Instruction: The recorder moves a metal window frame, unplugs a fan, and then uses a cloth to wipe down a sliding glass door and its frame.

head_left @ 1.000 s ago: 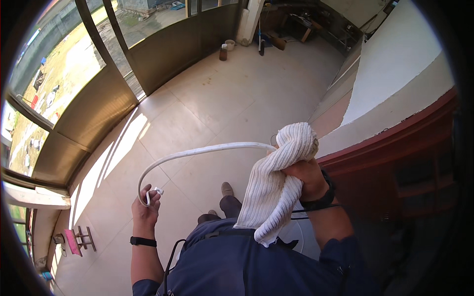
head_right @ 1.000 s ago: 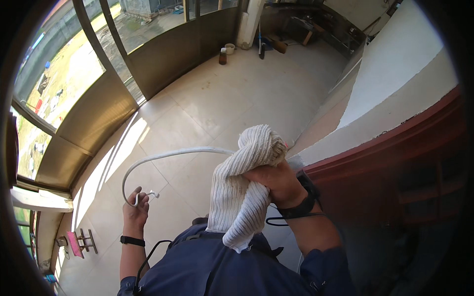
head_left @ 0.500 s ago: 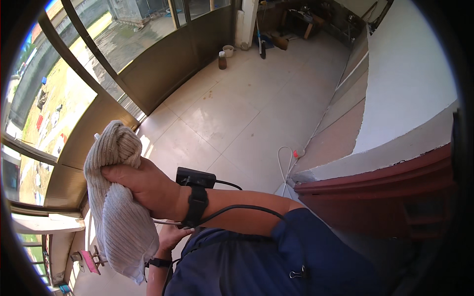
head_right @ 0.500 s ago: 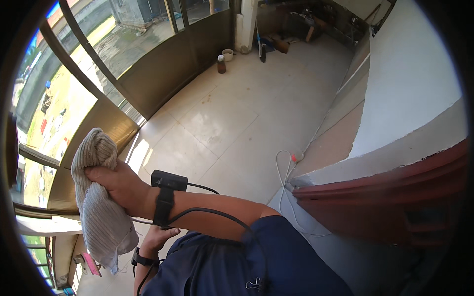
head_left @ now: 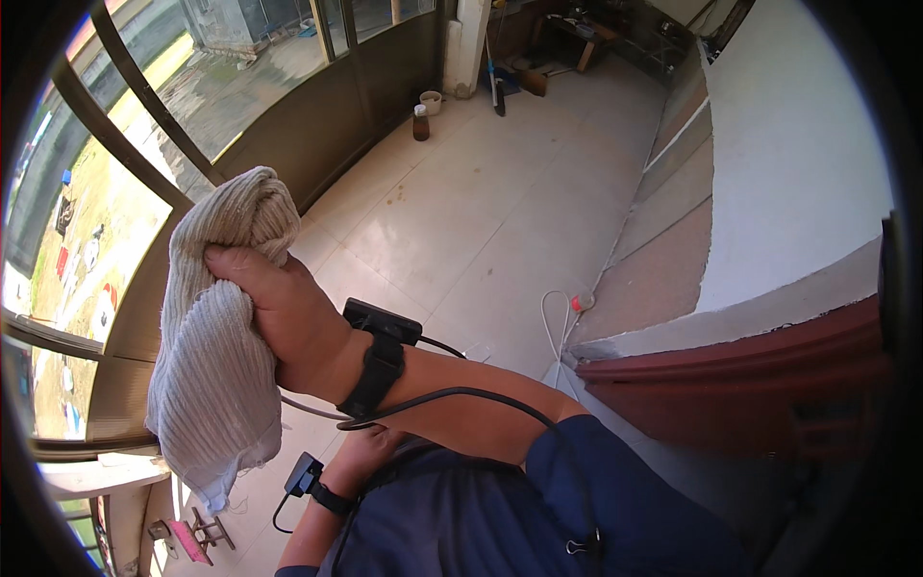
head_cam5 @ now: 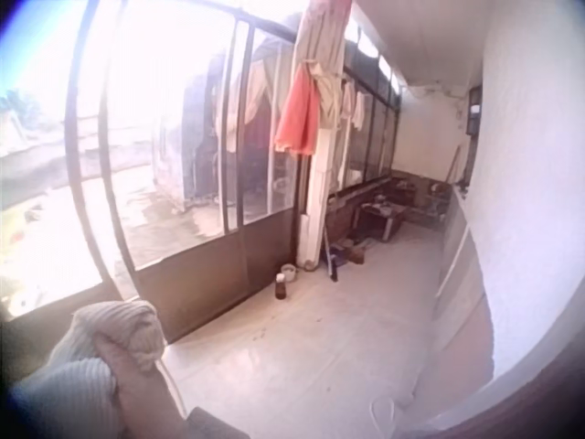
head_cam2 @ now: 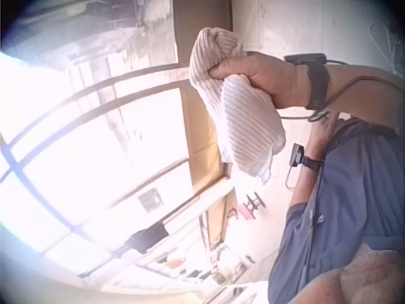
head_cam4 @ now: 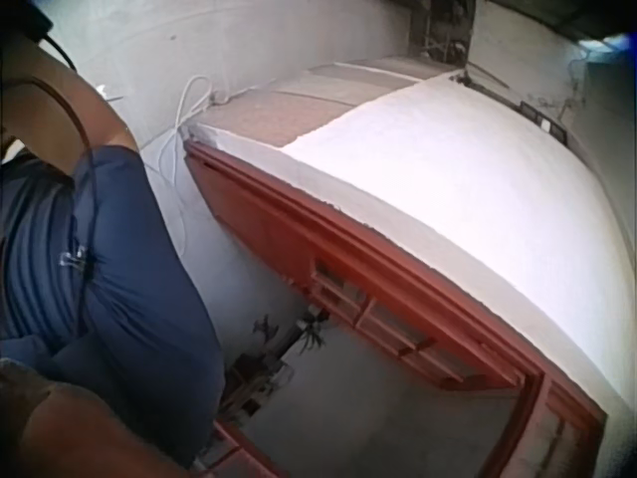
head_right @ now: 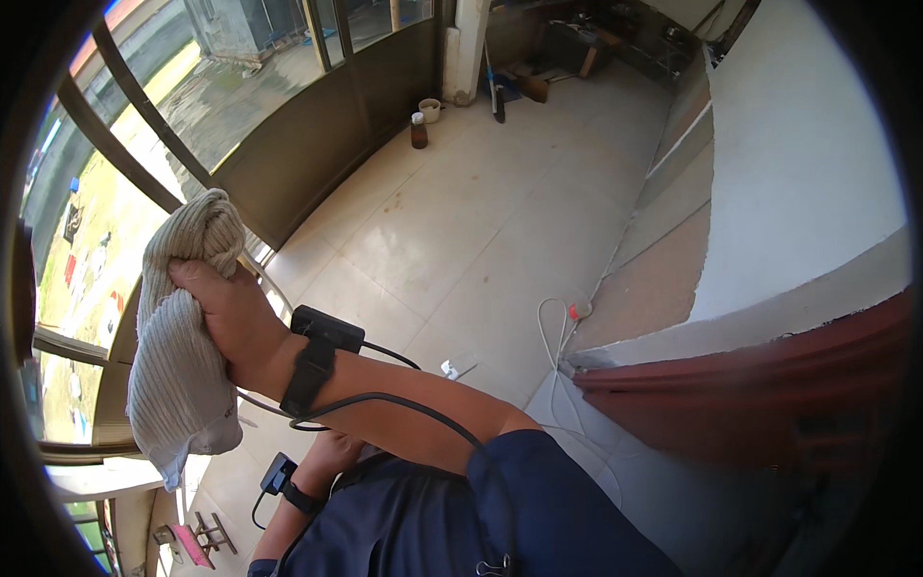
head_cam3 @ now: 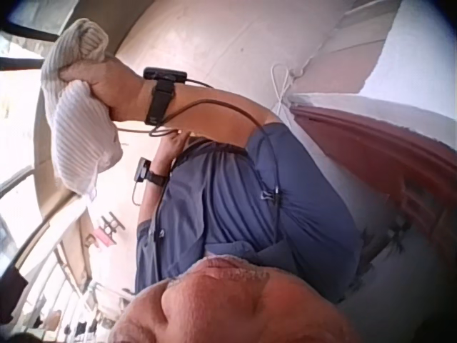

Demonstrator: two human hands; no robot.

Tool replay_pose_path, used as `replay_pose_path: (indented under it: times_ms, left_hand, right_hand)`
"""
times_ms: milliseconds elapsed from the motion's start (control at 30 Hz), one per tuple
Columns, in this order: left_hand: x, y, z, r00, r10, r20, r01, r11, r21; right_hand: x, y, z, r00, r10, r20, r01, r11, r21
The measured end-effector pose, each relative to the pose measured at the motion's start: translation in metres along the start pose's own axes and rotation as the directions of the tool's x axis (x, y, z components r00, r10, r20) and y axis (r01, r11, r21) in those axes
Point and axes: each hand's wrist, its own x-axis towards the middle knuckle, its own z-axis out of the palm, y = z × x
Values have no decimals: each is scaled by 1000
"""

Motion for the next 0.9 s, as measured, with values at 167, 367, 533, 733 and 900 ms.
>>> replay_pose_path:
  times_ms: [167,367,533,733,900]
  left_hand:
    - [9,-13,-60,999,46,5,-39,902,-431]
    - [-10,-29,-139,987,-34,-154,-35,905,-423]
    - [-14,-5,-202,918,-103,-383,-299,455,-839]
    - [-20,34,-296,848,115,-518,-529,105,-842]
    - [-30,61,-379,778,279,-563,-581,-21,-814]
  right_hand:
    - [36,7,-21,999,37,-18,-40,987,-154]
    - [40,-13,-73,963,-128,-238,36,933,-357]
    - [-5,-9,-134,931,-48,-362,-283,530,-799]
    - [-3,87,-169,783,378,-493,-601,256,-757]
    - [0,128,-228,684,521,-510,-656,135,-743]
